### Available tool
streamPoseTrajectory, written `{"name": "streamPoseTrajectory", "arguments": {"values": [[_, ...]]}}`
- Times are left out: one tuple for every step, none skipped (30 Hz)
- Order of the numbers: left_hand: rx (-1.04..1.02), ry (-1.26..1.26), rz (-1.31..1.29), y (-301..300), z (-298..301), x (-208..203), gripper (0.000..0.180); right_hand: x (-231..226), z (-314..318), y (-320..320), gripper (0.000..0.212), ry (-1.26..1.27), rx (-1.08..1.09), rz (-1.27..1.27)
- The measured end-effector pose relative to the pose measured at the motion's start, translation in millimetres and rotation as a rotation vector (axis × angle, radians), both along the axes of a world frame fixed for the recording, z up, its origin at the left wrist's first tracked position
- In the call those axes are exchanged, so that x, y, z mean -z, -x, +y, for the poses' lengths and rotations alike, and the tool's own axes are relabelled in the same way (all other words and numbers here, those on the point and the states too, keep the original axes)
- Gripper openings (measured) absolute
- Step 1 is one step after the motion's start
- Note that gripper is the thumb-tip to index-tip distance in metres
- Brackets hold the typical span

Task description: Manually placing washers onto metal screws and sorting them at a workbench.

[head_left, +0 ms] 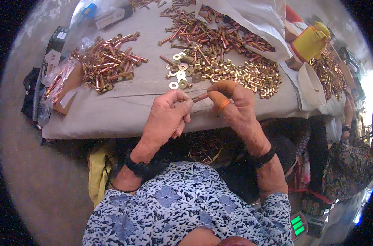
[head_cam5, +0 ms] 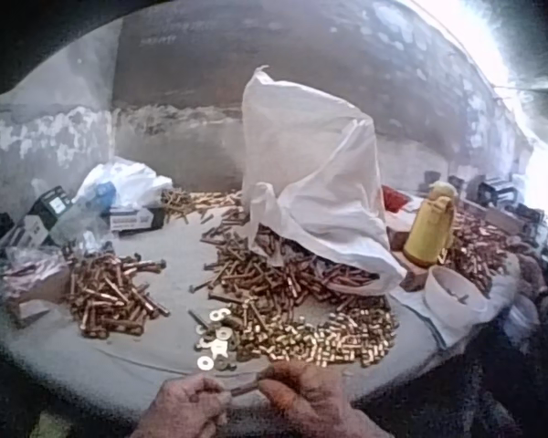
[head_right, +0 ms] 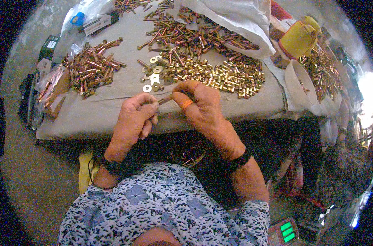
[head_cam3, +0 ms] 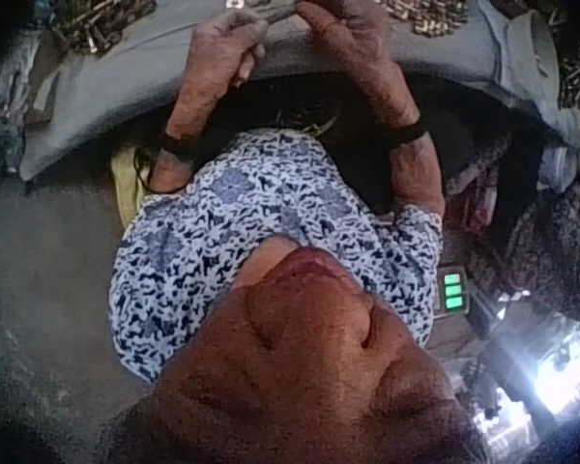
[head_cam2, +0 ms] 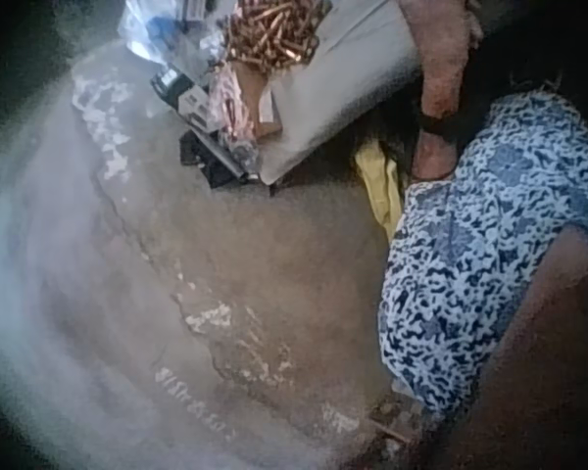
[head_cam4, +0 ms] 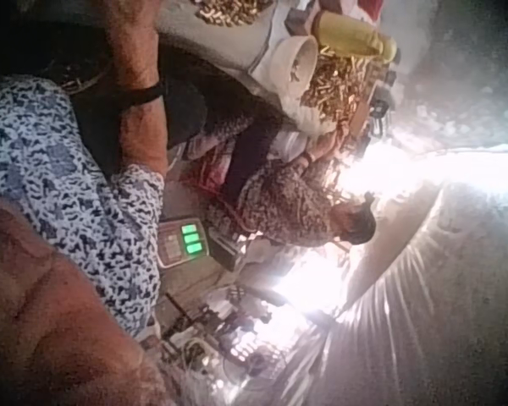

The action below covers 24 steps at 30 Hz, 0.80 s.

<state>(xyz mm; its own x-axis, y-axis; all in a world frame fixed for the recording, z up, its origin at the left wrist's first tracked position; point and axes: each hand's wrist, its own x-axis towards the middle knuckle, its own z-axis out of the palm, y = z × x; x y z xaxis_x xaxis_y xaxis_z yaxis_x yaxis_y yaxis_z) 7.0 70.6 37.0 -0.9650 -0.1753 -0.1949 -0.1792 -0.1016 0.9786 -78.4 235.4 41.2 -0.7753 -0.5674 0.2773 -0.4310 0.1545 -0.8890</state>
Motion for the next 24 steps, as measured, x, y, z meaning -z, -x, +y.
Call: {"name": "streamPoseTrajectory", "arguments": {"values": [[-0.001,0.014,0.000,-1,0,0,0.012,-5,1,1,0.014,-0.139,0.020,0.068],[-0.002,0.028,0.000,-1,0,-1,0.012,-5,1,1,0.015,-0.133,0.044,-0.006],[0.000,0.043,0.003,-1,0,-2,0.012,-5,2,2,0.016,-0.126,0.072,-0.078],[-0.010,0.040,0.010,0,-1,-1,0.012,-4,2,3,0.019,-0.119,0.099,-0.149],[-0.020,0.036,0.018,0,-4,1,0.012,-2,0,2,0.021,-0.006,0.133,-0.106],[-0.028,0.033,0.023,1,-5,2,0.013,4,-3,1,0.023,0.107,0.170,-0.065],[-0.022,0.034,0.027,2,-6,1,0.013,8,-7,-1,0.025,0.220,0.206,-0.023],[-0.016,0.035,0.031,2,-6,1,0.013,11,-12,-1,0.027,0.268,0.208,0.110],[-0.014,0.037,0.036,1,-6,1,0.012,14,-20,0,0.029,0.316,0.206,0.244],[-0.007,0.057,0.022,1,-6,1,0.012,13,-19,1,0.030,0.268,0.204,0.258],[0.000,0.077,0.008,0,-5,2,0.012,12,-19,1,0.031,0.219,0.201,0.271],[0.006,0.098,-0.005,0,-5,2,0.011,7,-11,2,0.031,0.077,0.196,0.165],[0.004,0.081,0.000,-1,-5,2,0.011,4,-6,2,0.030,-0.065,0.190,0.059],[0.001,0.065,0.004,-1,-5,2,0.011,10,-5,6,0.029,0.039,0.199,-0.080],[0.000,0.049,0.010,0,-4,2,0.011,13,-5,7,0.029,0.059,0.219,-0.073],[0.001,0.043,0.015,0,-4,2,0.011,14,-5,7,0.029,0.079,0.239,-0.066],[0.002,0.037,0.019,0,-4,3,0.011,15,-5,7,0.029,0.099,0.259,-0.058],[0.004,0.031,0.021,1,-5,4,0.011,14,-10,5,0.028,0.204,0.257,0.034],[0.006,0.031,0.021,1,-4,3,0.012,14,-18,0,0.028,0.309,0.255,0.126],[0.007,0.031,0.022,2,-3,2,0.012,14,-18,0,0.026,0.320,0.214,0.180],[0.004,0.033,0.021,1,-3,1,0.013,15,-19,-1,0.024,0.334,0.169,0.231],[0.018,0.041,-0.010,0,-2,-1,0.013,17,-12,2,0.022,0.254,0.086,0.242],[0.031,0.049,-0.040,0,0,-3,0.013,19,-5,5,0.020,0.175,0.002,0.254],[0.041,0.057,-0.068,-2,0,-4,0.013,16,-2,5,0.019,0.072,0.043,0.115]]}}
